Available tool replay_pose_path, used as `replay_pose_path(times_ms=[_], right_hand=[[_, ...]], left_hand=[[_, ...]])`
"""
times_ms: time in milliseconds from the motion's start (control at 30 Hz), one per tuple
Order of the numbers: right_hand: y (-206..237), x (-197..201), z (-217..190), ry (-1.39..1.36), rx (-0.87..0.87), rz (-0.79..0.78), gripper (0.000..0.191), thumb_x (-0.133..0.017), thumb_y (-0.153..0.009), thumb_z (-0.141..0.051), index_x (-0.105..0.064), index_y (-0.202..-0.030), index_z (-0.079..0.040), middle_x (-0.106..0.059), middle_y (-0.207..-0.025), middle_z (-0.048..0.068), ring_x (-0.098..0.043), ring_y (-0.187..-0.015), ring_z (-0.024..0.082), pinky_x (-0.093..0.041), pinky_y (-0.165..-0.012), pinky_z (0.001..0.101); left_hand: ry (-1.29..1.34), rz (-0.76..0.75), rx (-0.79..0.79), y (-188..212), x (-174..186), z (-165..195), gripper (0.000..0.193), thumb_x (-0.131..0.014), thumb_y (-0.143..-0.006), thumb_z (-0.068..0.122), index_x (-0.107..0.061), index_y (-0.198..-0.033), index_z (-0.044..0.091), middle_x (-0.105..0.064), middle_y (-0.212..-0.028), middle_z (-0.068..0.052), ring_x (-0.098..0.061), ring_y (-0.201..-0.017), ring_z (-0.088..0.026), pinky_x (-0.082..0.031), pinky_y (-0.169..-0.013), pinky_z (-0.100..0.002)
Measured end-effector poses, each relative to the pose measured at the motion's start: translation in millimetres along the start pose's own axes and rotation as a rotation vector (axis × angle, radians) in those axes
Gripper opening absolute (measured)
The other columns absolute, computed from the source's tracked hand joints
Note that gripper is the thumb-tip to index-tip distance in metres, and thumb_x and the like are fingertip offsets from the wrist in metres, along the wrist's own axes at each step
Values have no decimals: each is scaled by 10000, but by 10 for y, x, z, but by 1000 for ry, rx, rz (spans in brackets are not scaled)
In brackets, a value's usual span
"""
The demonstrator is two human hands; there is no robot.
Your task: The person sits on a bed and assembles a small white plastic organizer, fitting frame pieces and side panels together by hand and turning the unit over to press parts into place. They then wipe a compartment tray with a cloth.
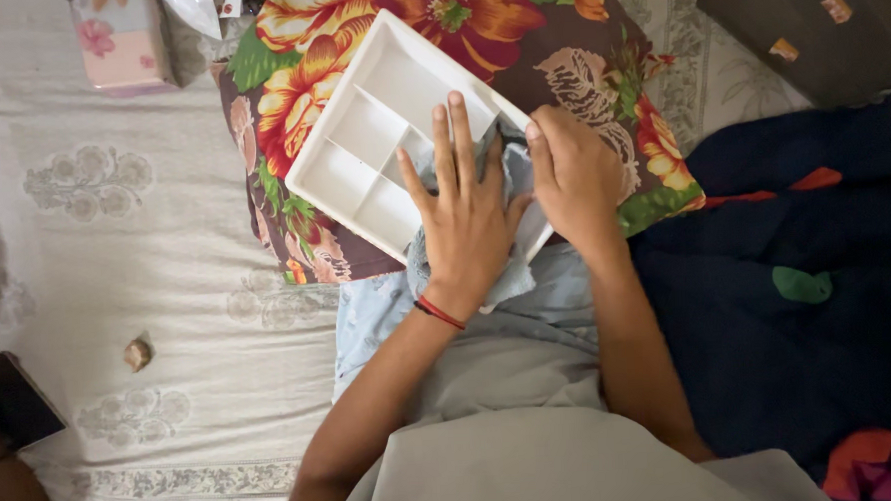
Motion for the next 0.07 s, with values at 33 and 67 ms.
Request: replay_pose_path(times_ms=[33,67], right_hand=[[-3,-3,14,6,-15,-5,202,-505,-1111,-209,-598,-1005,-64,-631,-914,148,-634,-875,390,-471,-727,491],[-1,-12,27,10,-29,-13,201,-507,-1110,-210,-598,-1005,-64,-635,-919,150,-638,-879,388,-474,-732,493]], left_hand=[[2,7,6,3,-14,-3,681,-735,-873,506,-629,-1422,117,-167,-1702,-217,-144,-1597,-354,-122,-1246,-691],[2,14,14,15,-29,-14,661,-734,-888,501,-628,-1418,122,-167,-1704,-216,-143,-1599,-353,-119,-1247,-694]])
Point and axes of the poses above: each hand's wrist, its own y-axis away from the middle knuckle, its own x-axis out of the back of the hand, z = x × y, the point moved 6 cm from there along -y, towards the middle knuckle
